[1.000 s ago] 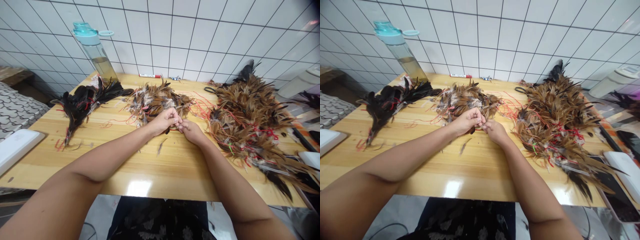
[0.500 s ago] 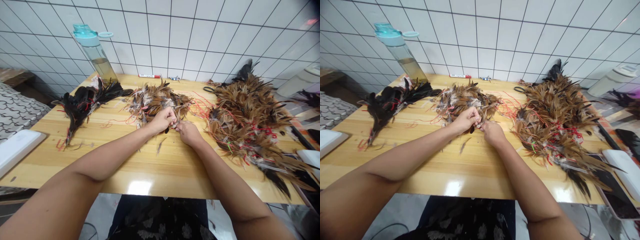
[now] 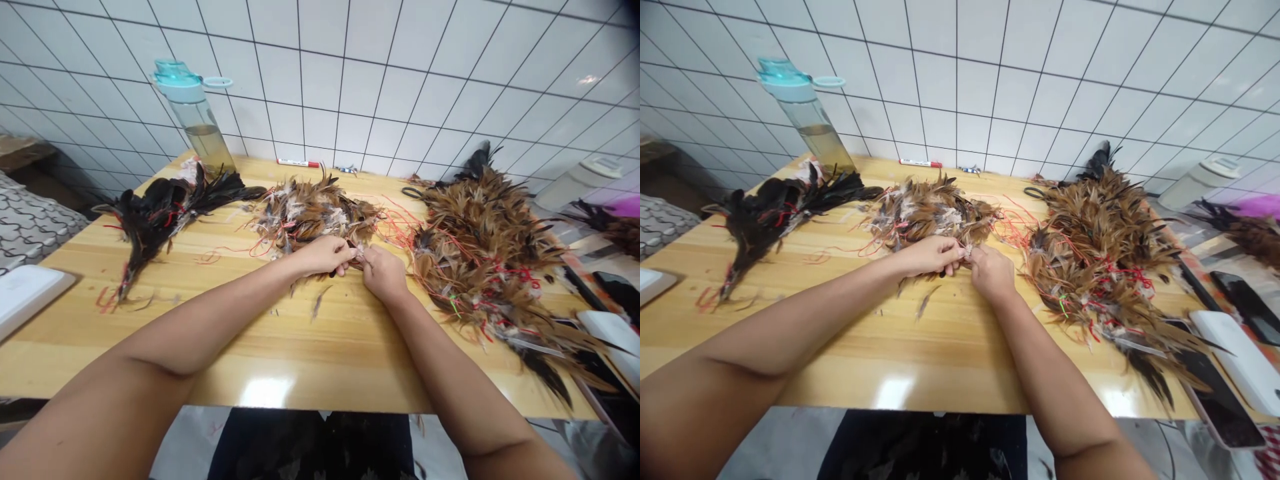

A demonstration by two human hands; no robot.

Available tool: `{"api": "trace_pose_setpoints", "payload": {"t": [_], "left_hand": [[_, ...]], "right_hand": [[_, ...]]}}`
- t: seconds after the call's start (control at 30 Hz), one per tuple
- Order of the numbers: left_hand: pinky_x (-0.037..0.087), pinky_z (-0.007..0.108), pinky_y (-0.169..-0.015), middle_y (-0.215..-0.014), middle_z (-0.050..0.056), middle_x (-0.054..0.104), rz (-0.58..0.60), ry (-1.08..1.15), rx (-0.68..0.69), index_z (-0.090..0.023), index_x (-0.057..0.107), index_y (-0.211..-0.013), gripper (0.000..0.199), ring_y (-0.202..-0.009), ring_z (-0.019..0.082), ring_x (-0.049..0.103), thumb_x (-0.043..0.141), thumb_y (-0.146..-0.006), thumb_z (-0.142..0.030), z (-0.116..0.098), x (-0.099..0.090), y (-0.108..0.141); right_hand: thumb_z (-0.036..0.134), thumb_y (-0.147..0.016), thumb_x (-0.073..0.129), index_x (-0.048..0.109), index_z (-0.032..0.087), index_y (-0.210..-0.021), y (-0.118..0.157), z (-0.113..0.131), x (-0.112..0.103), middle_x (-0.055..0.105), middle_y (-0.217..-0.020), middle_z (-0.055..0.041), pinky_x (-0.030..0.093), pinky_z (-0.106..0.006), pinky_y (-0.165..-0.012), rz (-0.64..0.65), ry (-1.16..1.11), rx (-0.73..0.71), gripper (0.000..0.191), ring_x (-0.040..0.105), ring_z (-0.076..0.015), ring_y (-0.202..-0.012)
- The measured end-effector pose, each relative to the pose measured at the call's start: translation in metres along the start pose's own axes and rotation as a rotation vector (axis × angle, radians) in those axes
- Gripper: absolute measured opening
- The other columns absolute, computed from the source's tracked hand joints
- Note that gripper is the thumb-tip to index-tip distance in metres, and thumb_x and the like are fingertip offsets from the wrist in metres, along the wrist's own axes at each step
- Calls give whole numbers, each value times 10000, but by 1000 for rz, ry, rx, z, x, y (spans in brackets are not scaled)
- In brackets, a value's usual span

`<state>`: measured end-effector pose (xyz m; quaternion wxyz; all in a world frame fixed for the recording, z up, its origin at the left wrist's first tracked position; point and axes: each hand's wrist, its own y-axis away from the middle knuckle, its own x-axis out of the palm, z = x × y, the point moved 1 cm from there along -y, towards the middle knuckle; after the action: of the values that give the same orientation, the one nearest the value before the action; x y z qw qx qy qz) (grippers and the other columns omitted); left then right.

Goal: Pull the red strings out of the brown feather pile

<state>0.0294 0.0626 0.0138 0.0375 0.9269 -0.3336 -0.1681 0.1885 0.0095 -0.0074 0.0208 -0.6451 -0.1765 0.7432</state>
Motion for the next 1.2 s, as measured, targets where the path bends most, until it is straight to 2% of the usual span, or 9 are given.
{"api": "trace_pose_setpoints", "payload": {"t": [0.07, 0.17, 0.33, 0.5, 0.63, 0.77, 0.93, 1.07, 1.2], "left_hand": [[292, 156, -382, -569, 22, 605, 59, 123, -33, -121, 597, -708, 344, -456, 67, 518, 618, -822, -444, 0, 2, -1], [269, 144, -380, -591, 31, 584, 62, 302, -44, -109, 590, -664, 411, -472, 48, 491, 645, -791, -496, 2, 0, -4], [225, 141, -386, -536, -18, 495, 77, 343, -3, -129, 503, -594, 385, -453, 28, 406, 743, -710, -407, 5, -1, -5], [281, 155, -431, -534, -42, 483, -35, 452, 82, -136, 506, -653, 313, -456, 31, 408, 778, -653, -292, 8, 1, -7], [311, 171, -458, -572, -37, 512, -82, 483, 146, -131, 528, -705, 280, -477, 38, 430, 769, -640, -256, 10, 2, -10], [310, 190, -470, -556, -36, 509, -55, 439, 197, -129, 539, -708, 251, -483, 53, 426, 747, -652, -258, 11, 5, -11], [423, 223, -621, -726, 9, 616, -125, 275, 298, -120, 587, -840, 187, -650, 101, 541, 671, -705, -219, 12, 2, -15], [449, 231, -712, -819, 18, 634, -274, 37, 427, -128, 599, -889, 151, -748, 112, 567, 594, -744, -172, 12, -5, -16], [442, 230, -701, -797, 10, 637, -364, -172, 517, -142, 616, -895, 134, -727, 114, 570, 550, -783, -175, 11, -6, -10]], "right_hand": [[242, -924, 393, 685, 182, -875, 1, 1, -2, 658, -847, -92, 326, -295, -629, -21, 13, -46, 302, 557, -188, -768], [274, -940, 389, 683, 181, -904, 2, 6, -7, 662, -858, -94, 323, -299, -649, -31, 22, -136, 310, 556, -189, -786], [313, -965, 352, 671, 174, -958, 3, 11, -12, 664, -896, -105, 332, -301, -678, -5, 21, -205, 348, 566, -198, -822], [344, -938, 427, 658, 189, -953, 1, 8, -5, 670, -922, -84, 372, -283, -692, -1, -188, -61, 278, 582, -191, -825], [405, -880, 511, 647, 171, -883, -3, 1, 5, 645, -781, -50, 392, -273, -639, -5, -498, 72, 271, 549, -170, -688], [401, -859, 512, 661, 176, -837, -6, -3, 12, 663, -778, -42, 428, -284, -696, 7, -787, 107, 270, 577, -171, -720], [347, -836, 503, 641, 191, -716, -5, -6, 14, 644, -710, -24, 427, -291, -708, -36, -799, 169, 240, 582, -178, -719], [339, -817, 508, 621, 178, -662, -6, -2, -10, 589, -626, -3, 399, -268, -647, -119, -736, 247, 250, 527, -150, -639], [389, -833, 502, 671, 155, -742, 3, 5, -66, 562, -607, 7, 372, -253, -596, -160, -679, 240, 302, 478, -124, -589]]}}
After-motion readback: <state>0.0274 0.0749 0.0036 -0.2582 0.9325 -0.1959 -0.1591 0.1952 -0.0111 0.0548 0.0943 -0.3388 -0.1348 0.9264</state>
